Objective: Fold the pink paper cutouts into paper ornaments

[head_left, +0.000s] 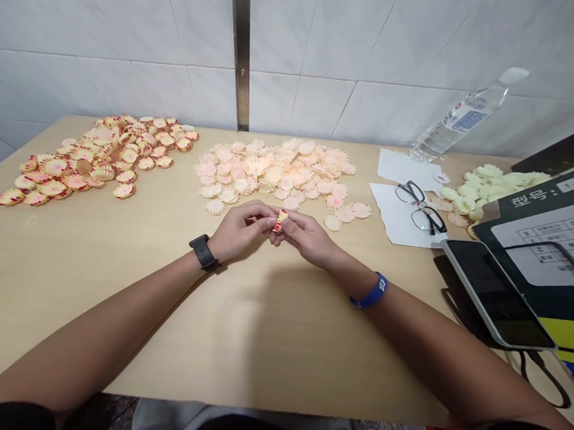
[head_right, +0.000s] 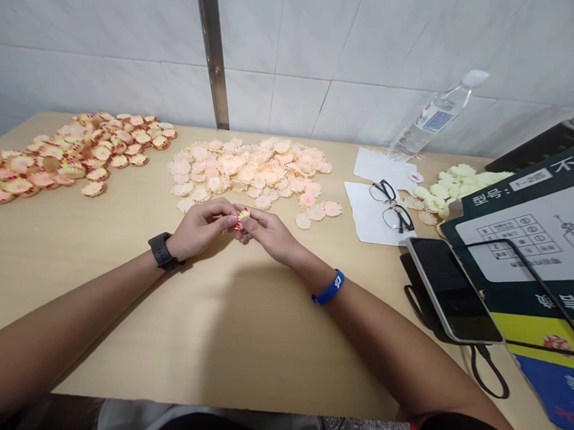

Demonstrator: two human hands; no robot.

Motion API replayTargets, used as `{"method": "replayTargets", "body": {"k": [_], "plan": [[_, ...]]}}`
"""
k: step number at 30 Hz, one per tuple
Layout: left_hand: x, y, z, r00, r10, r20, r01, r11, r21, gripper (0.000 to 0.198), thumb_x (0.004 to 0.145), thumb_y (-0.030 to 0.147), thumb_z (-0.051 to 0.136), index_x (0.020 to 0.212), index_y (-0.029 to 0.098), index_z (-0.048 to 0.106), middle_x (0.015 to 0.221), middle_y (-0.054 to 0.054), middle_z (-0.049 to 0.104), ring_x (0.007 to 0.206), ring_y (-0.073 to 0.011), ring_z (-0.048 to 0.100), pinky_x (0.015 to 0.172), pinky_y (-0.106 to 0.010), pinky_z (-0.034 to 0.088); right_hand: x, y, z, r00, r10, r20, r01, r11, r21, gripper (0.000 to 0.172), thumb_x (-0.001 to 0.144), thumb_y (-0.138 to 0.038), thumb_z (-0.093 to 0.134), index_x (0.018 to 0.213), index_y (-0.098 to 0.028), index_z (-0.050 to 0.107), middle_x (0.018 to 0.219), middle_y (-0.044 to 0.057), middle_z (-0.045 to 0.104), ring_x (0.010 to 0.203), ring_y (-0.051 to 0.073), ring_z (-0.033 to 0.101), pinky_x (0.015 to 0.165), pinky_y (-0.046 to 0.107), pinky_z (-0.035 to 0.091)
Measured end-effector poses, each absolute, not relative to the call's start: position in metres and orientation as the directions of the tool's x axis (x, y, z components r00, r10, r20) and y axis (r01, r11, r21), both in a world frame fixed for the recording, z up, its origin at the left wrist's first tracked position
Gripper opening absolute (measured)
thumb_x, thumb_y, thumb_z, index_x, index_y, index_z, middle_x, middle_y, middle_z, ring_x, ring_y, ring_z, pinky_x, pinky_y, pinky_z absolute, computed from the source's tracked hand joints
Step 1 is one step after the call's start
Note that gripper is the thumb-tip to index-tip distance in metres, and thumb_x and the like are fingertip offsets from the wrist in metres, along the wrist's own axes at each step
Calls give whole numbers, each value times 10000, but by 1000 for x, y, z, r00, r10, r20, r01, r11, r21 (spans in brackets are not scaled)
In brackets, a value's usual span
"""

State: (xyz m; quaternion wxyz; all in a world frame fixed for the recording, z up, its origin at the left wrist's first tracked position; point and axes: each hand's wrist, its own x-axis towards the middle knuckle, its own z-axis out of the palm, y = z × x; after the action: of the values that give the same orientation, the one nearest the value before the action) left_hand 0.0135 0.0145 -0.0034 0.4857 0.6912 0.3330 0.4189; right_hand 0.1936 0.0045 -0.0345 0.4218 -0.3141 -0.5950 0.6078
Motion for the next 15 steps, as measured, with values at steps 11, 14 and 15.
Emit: {"method": "replayTargets", "body": {"k": [11, 14, 15], "plan": [[15, 15, -7, 423, 882, 208, 113, -279, 954, 269, 792, 402, 686, 768, 135, 687, 823, -68, 679, 744, -157, 614, 677, -277, 481, 194, 3, -31, -481, 876, 38, -205, -70, -976, 521, 820, -641, 593, 1063, -182, 633, 861, 67, 715, 795, 216, 722, 728, 361, 579], [16, 12, -6, 410, 858, 311, 224, -425, 877, 215, 835, 343, 630, 827, 140, 701, 818, -58, 665, 706, -132, 583, 618, -243, 436, 193, 4, -31, -437, 899, -14, -228, -126, -966, 504, 840, -645, 562, 952, -161, 642, 759, 69, 721, 732, 209, 719, 677, 335, 578], [17, 12, -6, 411, 844, 346, 247, -468, 848, 204, 848, 327, 611, 850, 145, 703, 822, -55, 668, 703, -129, 579, 605, -237, 425, 193, 5, -30, -431, 902, -32, -235, -147, -961, 503, 856, -642, 540, 913, -153, 641, 730, 73, 721, 715, 205, 718, 663, 325, 577]]}}
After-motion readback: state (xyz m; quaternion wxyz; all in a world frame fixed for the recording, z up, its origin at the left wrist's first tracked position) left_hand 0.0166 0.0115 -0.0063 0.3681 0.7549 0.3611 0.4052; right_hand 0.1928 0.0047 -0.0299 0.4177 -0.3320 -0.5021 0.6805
